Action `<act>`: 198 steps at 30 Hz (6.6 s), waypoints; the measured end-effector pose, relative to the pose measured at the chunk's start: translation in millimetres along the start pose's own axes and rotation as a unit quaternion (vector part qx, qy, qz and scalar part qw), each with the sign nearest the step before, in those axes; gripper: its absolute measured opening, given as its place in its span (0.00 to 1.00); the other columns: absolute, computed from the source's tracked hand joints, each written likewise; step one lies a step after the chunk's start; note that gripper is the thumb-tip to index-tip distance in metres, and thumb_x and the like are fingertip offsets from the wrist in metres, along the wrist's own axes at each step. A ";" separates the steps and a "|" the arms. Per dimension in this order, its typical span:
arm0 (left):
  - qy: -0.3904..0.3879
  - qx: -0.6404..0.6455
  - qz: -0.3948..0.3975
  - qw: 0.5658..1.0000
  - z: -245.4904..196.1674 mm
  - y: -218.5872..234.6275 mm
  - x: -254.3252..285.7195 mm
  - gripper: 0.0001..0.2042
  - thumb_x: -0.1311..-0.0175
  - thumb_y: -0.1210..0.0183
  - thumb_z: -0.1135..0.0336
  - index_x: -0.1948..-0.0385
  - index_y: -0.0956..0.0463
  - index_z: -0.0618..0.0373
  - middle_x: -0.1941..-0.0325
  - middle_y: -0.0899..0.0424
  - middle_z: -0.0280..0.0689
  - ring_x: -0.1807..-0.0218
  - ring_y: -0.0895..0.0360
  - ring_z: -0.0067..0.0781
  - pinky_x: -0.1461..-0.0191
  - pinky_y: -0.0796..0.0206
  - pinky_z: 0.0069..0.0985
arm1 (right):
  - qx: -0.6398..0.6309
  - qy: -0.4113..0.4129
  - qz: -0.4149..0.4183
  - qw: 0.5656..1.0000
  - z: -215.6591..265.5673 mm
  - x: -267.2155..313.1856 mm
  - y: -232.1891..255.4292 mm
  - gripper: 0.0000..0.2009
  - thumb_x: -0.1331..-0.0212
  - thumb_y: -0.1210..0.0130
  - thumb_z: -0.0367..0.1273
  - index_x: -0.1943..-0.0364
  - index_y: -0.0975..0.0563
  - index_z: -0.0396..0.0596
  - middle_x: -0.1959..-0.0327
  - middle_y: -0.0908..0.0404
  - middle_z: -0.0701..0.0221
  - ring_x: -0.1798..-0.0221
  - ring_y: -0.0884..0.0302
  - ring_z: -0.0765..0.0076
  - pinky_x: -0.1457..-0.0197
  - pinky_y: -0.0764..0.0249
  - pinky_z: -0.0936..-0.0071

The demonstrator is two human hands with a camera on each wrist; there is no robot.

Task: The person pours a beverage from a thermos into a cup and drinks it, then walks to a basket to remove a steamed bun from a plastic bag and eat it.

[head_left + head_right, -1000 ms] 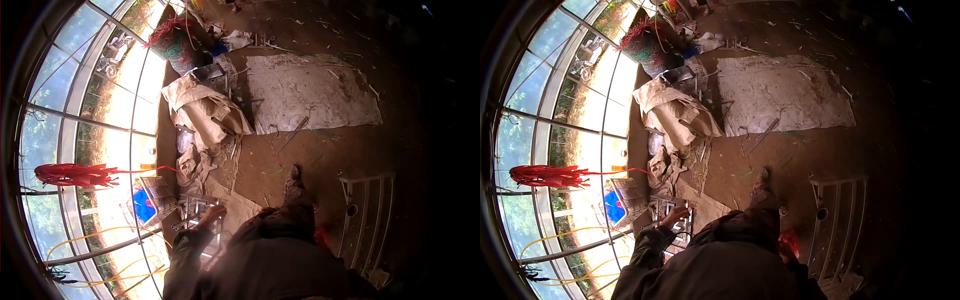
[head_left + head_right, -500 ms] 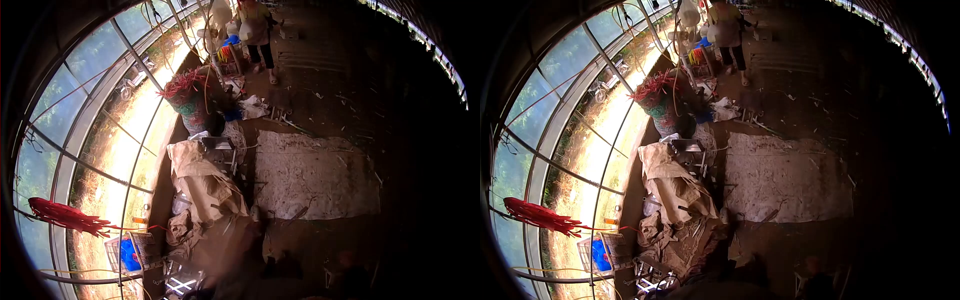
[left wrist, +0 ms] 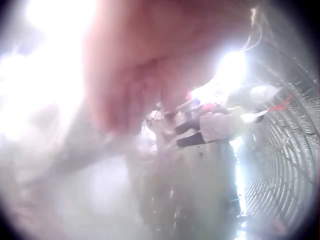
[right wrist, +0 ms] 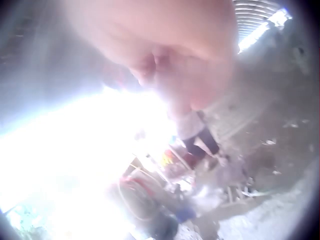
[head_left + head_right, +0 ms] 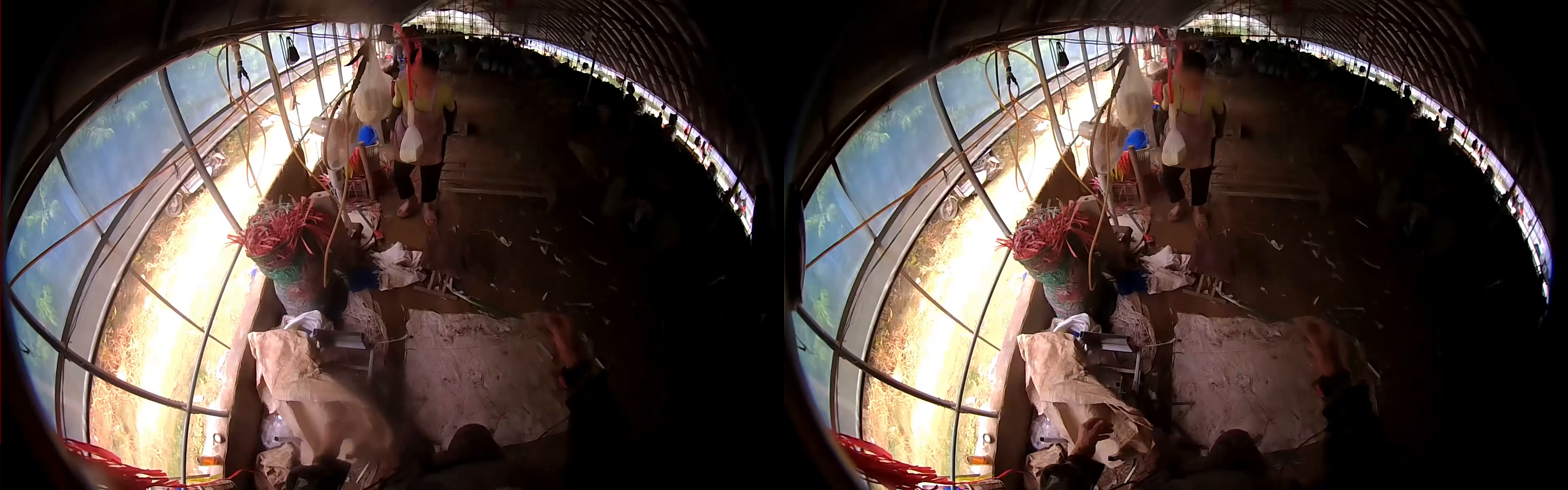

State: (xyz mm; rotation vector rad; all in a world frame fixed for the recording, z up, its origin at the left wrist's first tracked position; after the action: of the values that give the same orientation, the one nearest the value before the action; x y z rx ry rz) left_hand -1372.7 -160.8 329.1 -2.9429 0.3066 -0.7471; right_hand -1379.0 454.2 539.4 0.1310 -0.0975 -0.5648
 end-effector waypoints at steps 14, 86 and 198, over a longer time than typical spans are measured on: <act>0.010 -0.054 -0.253 0.966 -116.6 12.2 -169.9 0.19 0.32 0.47 0.59 0.47 0.29 0.65 0.57 0.16 0.46 0.55 0.17 0.38 0.51 0.26 0.33 | 0.007 0.471 0.090 0.878 297.4 -438.1 -416.0 0.26 0.42 0.38 0.43 0.46 0.28 0.38 0.51 0.20 0.54 0.46 0.22 0.53 0.45 0.26 0.65; -0.571 -0.236 0.082 0.782 -873.4 -230.5 -550.6 0.12 0.29 0.53 0.70 0.47 0.30 0.60 0.75 0.27 0.36 0.75 0.31 0.25 0.72 0.39 0.27 | -0.107 0.640 -0.256 0.716 605.7 -790.9 -473.0 0.10 0.47 0.49 0.28 0.60 0.27 0.41 0.61 0.22 0.59 0.58 0.24 0.56 0.50 0.26 0.66; 0.067 0.067 -0.805 0.586 129.3 -91.4 597.2 0.11 0.51 0.49 0.85 0.67 0.24 0.63 0.71 0.27 0.41 0.67 0.27 0.36 0.62 0.36 0.26 | 0.268 -0.099 0.907 0.310 -230.2 804.7 -589.8 0.19 0.34 0.43 0.43 0.53 0.25 0.40 0.65 0.22 0.72 0.65 0.25 0.81 0.63 0.27 0.81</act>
State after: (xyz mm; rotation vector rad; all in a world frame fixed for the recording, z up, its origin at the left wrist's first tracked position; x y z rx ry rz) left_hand -781.2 -195.4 504.2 -2.1209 -2.4726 -0.8510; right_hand -983.9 -450.8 268.6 0.4916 -0.5797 1.8836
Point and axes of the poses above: each hand's wrist, its own x-axis away from the middle knuckle, its own y-axis out of the back of the hand, z = x × y, the point moved 7 cm from there along -x, towards the middle knuckle
